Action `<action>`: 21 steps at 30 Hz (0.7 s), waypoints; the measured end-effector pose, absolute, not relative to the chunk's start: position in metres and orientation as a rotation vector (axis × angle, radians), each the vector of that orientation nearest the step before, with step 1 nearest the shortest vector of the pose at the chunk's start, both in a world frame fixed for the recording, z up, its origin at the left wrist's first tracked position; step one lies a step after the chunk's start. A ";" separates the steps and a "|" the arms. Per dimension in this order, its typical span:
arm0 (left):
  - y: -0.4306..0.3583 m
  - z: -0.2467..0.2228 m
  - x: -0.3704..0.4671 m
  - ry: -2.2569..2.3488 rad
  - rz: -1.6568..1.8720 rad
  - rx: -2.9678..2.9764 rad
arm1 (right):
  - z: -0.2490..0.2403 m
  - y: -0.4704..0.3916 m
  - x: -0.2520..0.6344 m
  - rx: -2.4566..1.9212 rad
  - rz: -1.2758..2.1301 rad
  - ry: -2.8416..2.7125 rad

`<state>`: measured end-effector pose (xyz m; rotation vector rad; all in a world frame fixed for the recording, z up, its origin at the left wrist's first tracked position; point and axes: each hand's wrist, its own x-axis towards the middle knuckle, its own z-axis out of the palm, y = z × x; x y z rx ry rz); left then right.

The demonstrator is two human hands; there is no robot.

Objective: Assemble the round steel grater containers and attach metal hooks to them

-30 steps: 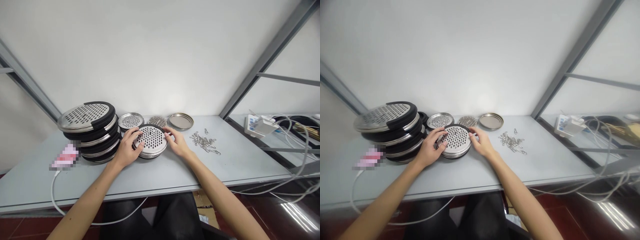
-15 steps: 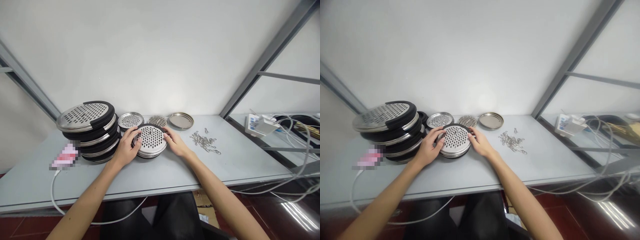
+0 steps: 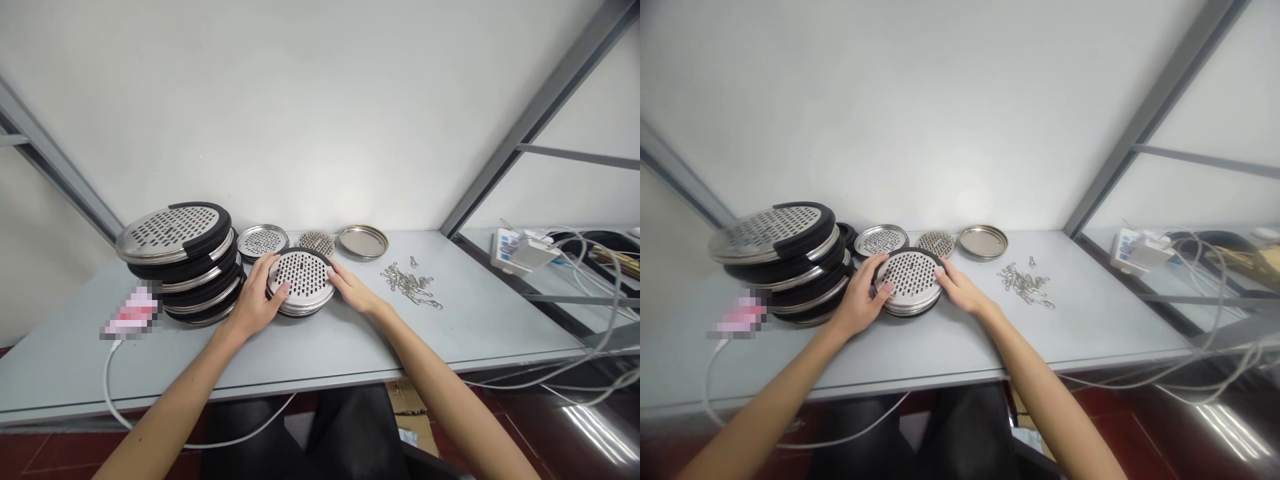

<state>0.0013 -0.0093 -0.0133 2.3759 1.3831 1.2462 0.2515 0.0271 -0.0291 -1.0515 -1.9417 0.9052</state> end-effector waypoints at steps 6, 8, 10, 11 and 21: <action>-0.011 -0.015 0.001 1.419 1.154 2.323 | -0.028 0.028 0.250 -1.026 0.939 -1.922; -0.015 -0.016 0.000 1.434 1.137 2.309 | -0.028 0.028 0.250 -1.022 0.951 -1.912; -0.021 -0.018 -0.001 1.462 1.136 2.280 | -0.028 0.029 0.249 -1.012 0.967 -1.903; -0.024 -0.019 -0.001 1.477 1.137 2.261 | -0.028 0.029 0.249 -1.004 0.975 -1.900; -0.032 -0.021 0.007 1.513 1.104 2.132 | -0.027 0.032 0.252 -0.990 0.972 -1.872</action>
